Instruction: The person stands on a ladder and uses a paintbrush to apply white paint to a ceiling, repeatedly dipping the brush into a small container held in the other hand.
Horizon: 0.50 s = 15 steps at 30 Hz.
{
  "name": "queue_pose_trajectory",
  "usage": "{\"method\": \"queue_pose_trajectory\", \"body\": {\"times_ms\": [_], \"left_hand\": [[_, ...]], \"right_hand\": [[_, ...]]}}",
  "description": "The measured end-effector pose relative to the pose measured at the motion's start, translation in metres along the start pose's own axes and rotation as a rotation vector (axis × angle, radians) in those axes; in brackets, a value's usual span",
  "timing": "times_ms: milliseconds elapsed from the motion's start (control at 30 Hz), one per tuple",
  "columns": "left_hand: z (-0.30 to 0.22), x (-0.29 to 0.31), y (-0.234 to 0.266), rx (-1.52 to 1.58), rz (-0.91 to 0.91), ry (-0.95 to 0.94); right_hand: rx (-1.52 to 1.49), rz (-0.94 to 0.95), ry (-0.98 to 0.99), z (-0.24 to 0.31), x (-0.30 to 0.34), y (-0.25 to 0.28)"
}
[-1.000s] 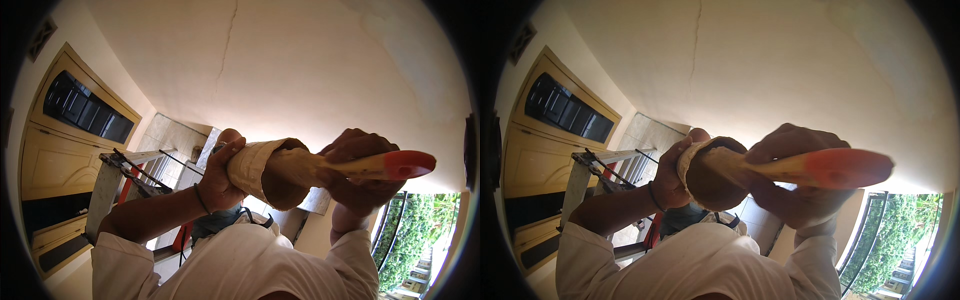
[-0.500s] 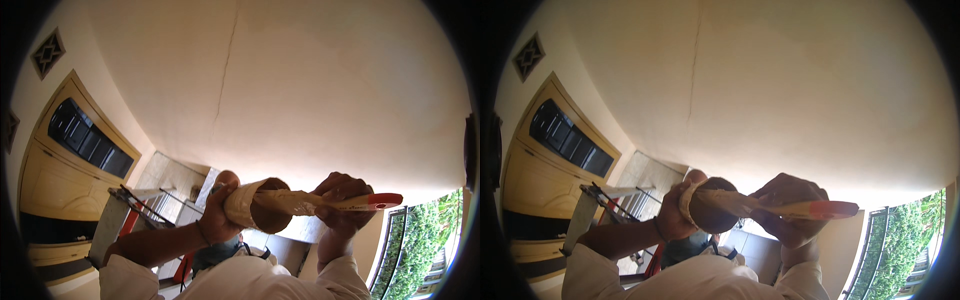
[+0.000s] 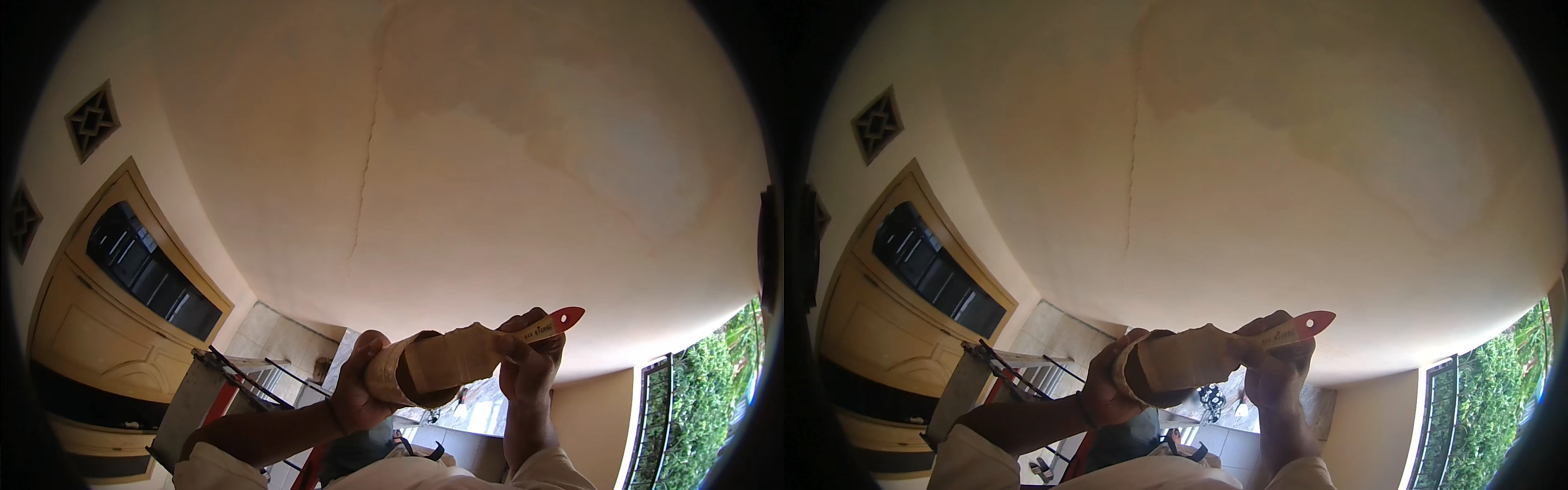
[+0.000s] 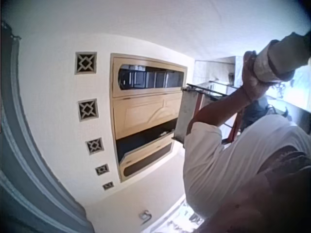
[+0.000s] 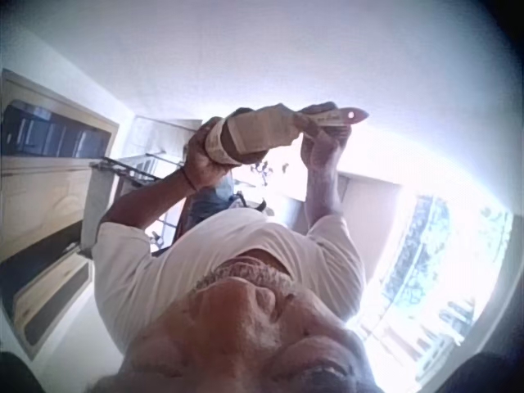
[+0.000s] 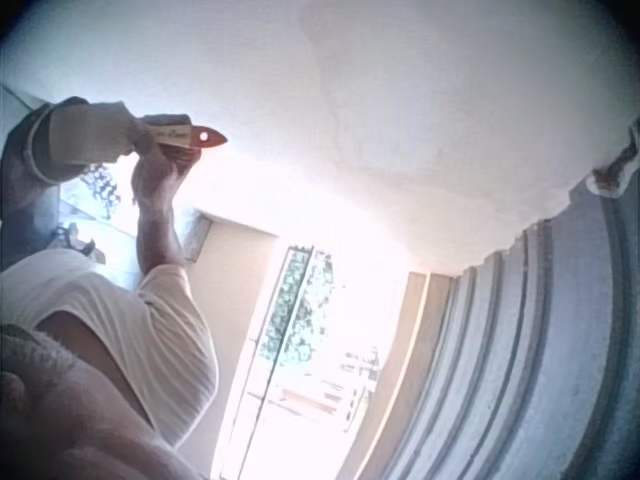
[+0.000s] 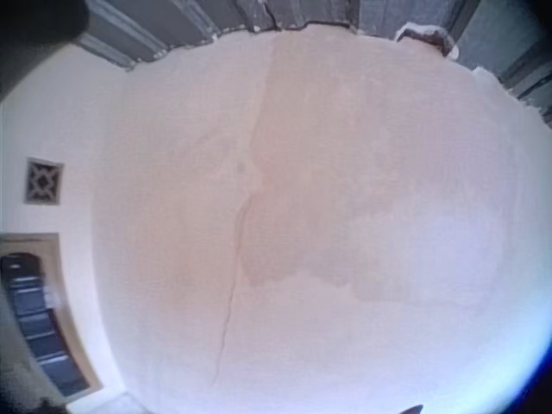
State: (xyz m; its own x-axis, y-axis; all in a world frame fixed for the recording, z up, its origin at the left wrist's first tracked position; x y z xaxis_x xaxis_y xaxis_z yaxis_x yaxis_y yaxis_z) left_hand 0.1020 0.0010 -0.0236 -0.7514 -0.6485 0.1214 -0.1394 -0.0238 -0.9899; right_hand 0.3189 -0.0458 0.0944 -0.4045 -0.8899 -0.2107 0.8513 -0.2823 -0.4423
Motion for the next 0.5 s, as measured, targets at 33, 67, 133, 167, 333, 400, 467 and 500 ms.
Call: {"method": "queue_pose_trajectory", "body": {"times_ms": [33, 67, 133, 167, 333, 400, 467, 500], "left_hand": [[0.001, 0.000, 0.000, 0.005, -0.007, -0.009], [0.004, 0.001, 0.000, 0.012, -0.019, -0.015], [0.004, 0.000, -0.006, 0.023, -0.053, -0.023], [0.000, 0.000, -0.003, 0.031, -0.035, 0.000], [-0.003, 0.005, 0.001, 0.019, -0.076, 0.015], [-0.003, 0.006, 0.000, 0.024, -0.090, 0.020], [-0.005, 0.004, -0.005, 0.030, -0.105, 0.029], [-0.005, 0.004, -0.004, 0.016, -0.094, 0.022]], "right_hand": [[-0.036, 0.017, -0.022, -0.008, 0.000, 0.005], [-0.144, 0.004, -0.082, -0.019, 0.000, 0.014], [-0.365, -0.047, -0.220, -0.040, 0.002, 0.029], [-0.498, 0.039, -0.310, -0.046, 0.003, 0.024], [-0.720, -0.016, -0.524, -0.072, 0.022, 0.005], [-0.776, -0.022, -0.568, -0.080, 0.026, 0.006], [-0.818, -0.056, -0.656, -0.086, 0.027, 0.009], [-0.834, -0.101, -0.660, -0.090, 0.030, 0.008]]}}
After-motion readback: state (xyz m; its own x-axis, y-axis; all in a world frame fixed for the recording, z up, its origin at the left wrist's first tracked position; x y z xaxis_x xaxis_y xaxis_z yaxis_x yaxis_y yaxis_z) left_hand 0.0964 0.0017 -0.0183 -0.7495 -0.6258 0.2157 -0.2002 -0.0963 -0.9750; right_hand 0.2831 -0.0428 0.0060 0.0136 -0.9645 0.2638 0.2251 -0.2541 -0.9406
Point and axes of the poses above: each hand's wrist, its own x-axis away from the middle knuckle, its own y-axis out of the back of the hand, z = x × y, the point moved 1 cm from there along -x, towards the middle knuckle, and after that the axes turned 2 degrees about -y, right-handed, at the moved point
